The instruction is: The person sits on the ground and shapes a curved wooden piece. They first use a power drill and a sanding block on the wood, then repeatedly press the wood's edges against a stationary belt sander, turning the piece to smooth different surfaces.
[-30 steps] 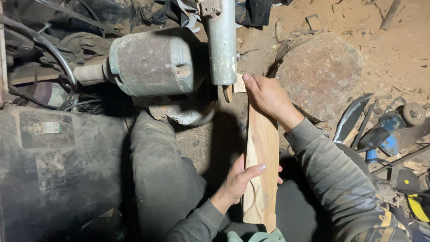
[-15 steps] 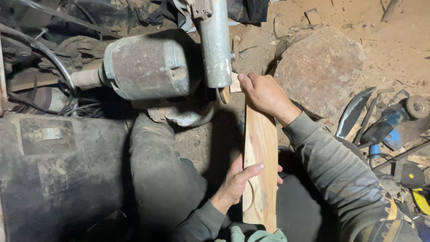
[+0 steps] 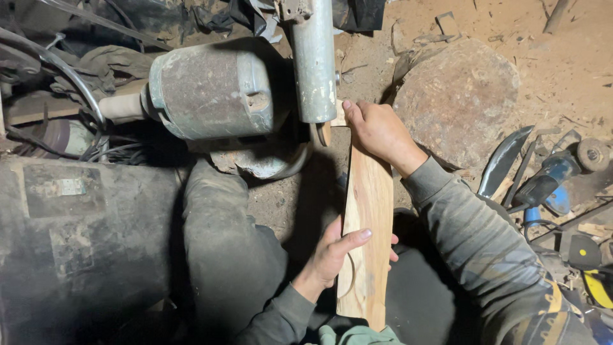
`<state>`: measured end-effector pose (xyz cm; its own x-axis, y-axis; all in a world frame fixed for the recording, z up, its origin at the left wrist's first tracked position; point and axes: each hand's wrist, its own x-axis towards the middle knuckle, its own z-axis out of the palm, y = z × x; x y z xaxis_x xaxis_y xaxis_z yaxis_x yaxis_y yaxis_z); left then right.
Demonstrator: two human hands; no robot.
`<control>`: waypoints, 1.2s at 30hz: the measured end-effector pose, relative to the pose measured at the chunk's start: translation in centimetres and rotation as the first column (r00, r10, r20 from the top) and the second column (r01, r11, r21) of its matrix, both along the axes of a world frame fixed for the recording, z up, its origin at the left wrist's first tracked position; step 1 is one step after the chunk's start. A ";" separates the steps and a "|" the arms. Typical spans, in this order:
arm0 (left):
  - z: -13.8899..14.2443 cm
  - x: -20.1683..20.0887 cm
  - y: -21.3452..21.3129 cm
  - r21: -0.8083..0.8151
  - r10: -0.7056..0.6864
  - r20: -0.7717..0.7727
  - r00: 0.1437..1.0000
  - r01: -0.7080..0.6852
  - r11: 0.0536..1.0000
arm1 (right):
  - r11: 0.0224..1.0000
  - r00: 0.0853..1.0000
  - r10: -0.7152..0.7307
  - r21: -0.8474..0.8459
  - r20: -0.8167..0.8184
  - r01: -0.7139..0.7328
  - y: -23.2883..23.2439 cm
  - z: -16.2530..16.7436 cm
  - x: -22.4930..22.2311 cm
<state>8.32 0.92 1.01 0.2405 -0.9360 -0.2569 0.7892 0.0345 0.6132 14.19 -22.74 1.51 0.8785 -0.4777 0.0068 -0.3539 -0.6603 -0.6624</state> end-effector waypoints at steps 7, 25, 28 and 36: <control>0.0 -0.8 0.0 0.004 0.017 0.028 0.999 -0.017 1.000 | 0.999 0.999 0.038 0.025 0.036 -0.039 -0.3 -0.6 -0.7; -0.2 -4.4 0.8 0.120 0.062 0.354 0.933 -0.111 0.987 | 0.887 0.974 -0.019 0.454 0.225 -0.087 0.3 -1.4 -5.2; -0.5 -3.8 0.5 0.045 0.077 0.091 0.993 -0.081 0.996 | 0.967 0.996 -0.005 0.254 0.086 -0.017 0.8 0.0 -3.5; 0.3 -0.4 0.3 0.025 0.029 0.043 0.999 -0.031 0.999 | 0.996 0.998 -0.056 0.066 0.023 0.055 0.3 -0.1 -0.5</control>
